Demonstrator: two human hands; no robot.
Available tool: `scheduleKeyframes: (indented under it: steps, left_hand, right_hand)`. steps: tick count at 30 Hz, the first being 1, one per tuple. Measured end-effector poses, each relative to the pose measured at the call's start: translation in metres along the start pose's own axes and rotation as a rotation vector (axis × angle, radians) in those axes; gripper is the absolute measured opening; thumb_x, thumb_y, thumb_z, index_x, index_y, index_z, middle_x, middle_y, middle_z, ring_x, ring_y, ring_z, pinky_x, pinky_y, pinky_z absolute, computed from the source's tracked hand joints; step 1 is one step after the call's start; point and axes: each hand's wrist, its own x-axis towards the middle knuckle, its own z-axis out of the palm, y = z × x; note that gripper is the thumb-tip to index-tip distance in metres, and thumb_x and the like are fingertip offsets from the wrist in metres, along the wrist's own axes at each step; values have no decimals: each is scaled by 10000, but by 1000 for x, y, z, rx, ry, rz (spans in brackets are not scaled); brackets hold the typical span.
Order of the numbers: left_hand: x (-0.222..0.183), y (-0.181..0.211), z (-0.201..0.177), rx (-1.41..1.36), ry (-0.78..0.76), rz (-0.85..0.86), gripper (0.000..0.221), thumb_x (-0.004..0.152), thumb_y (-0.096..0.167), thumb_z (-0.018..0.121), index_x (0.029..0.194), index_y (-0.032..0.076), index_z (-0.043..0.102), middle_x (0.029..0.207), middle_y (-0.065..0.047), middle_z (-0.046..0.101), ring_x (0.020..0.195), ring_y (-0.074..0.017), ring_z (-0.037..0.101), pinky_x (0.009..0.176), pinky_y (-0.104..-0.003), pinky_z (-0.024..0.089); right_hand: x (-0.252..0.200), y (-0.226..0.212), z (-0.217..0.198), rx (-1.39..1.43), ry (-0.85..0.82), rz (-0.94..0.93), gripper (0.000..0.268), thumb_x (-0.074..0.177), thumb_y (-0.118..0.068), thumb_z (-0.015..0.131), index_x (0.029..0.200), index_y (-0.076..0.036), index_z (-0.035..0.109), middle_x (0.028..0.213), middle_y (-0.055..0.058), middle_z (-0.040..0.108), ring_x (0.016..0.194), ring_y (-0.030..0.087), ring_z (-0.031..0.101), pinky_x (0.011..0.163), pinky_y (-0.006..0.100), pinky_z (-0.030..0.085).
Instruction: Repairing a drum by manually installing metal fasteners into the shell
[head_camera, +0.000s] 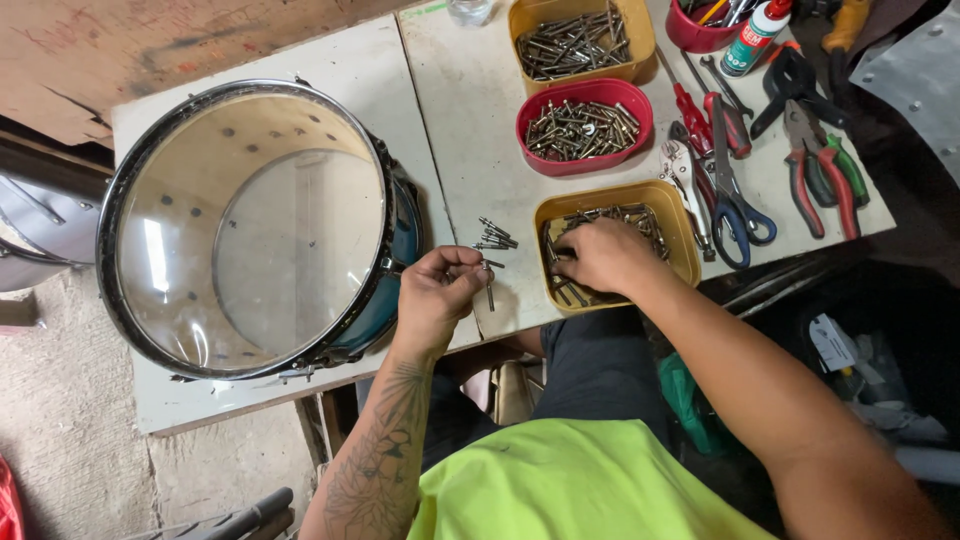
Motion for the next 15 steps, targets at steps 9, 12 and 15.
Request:
scheduleKeyframes:
  steps: [9, 12, 15]
  left_hand:
    - [0, -7, -9, 3, 21, -5, 225, 820, -94, 745, 1037, -93, 687, 735, -158, 699, 476, -36, 464, 375, -179, 359]
    - [0, -6, -4, -5, 14, -1, 240, 809, -93, 754, 1038, -95, 683, 742, -163, 700, 483, -36, 469, 379, -179, 361]
    - [1, -7, -4, 2, -1, -5, 242, 816, -95, 754, 1048, -97, 683, 738, -166, 695, 481, -40, 458, 376, -182, 354]
  right_hand:
    - [-17, 19, -10, -56, 28, 50, 347, 915, -186, 702, 1250, -113, 753, 973, 188, 792, 865, 282, 763, 949, 445, 581]
    - [-21, 30, -17, -54, 15, 46, 349, 891, -245, 730, 1216, -125, 772, 1070, 204, 787, 1120, 415, 710, 949, 550, 563]
    - [-39, 24, -32, -21, 27, 102, 328, 900, -248, 697, 1211, -182, 779, 1093, 171, 792, 1153, 395, 698, 961, 539, 559]
